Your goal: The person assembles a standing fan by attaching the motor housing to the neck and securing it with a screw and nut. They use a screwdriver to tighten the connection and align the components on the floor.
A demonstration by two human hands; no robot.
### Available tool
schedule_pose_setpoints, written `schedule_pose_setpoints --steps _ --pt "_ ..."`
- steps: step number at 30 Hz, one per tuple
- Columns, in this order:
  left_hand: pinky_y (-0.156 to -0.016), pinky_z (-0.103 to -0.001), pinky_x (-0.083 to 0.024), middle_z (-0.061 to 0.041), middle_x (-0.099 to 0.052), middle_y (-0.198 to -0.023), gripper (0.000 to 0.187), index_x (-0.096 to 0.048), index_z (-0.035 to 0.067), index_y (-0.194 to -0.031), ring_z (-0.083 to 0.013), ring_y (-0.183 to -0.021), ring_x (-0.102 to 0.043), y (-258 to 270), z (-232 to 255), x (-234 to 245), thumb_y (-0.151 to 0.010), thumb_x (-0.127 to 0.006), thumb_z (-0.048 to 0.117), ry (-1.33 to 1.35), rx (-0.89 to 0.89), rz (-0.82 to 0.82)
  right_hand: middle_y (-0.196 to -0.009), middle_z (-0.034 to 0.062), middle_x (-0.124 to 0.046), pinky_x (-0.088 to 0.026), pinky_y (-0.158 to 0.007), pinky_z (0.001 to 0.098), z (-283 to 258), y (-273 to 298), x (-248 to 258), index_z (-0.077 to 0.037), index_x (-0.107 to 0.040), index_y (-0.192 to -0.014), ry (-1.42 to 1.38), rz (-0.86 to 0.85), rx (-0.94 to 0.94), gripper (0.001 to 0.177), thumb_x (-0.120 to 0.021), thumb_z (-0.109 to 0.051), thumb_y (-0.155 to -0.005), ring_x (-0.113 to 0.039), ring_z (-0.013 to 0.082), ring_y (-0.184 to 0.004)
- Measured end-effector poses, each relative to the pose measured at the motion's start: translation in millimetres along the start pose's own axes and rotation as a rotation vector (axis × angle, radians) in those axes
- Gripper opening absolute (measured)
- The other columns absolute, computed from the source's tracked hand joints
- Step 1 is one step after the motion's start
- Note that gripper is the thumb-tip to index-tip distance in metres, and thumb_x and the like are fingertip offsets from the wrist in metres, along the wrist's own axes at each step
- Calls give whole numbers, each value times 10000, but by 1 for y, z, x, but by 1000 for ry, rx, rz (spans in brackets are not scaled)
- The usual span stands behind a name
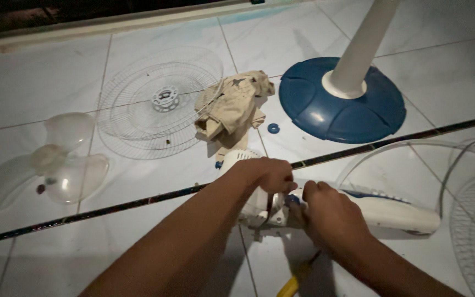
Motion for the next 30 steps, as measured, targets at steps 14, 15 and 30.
schedule_pose_setpoints --steps 14,15,30 --pt "-1201 -688 -54 -199 -651 -1252 946 -632 0 -1241 -424 -1404 -381 86 63 10 -592 -893 636 -395 44 92 -1309 76 -710 -565 -1084 347 95 -35 24 -192 -534 -1441 10 -457 6 872 -950 -306 -683 -728 222 -1149" --pt "-1217 -685 -30 -196 -659 -1253 996 -629 -19 -1232 -447 -1448 -333 89 71 3 -548 -919 644 -436 58 117 -1314 78 -695 -563 -1088 344 93 -31 26 -215 -518 -1465 3 -442 3 910 -962 -284 -674 -718 222 -1151" --pt "-1234 -533 -165 -234 -534 -1429 1089 -521 8 -1382 -410 -1444 -345 116 42 20 -539 -972 529 -17 -183 343 -1161 79 -787 -603 -1008 316 92 -16 20 -152 -607 -1323 -182 -500 63 681 -847 -218 -689 -778 193 -1051"
Point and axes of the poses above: each hand's wrist, its own y-axis away from the middle knuckle, its own x-axis out of the back of the hand, z = x × y, the point moved 4 cm from there along -y, towards the middle knuckle
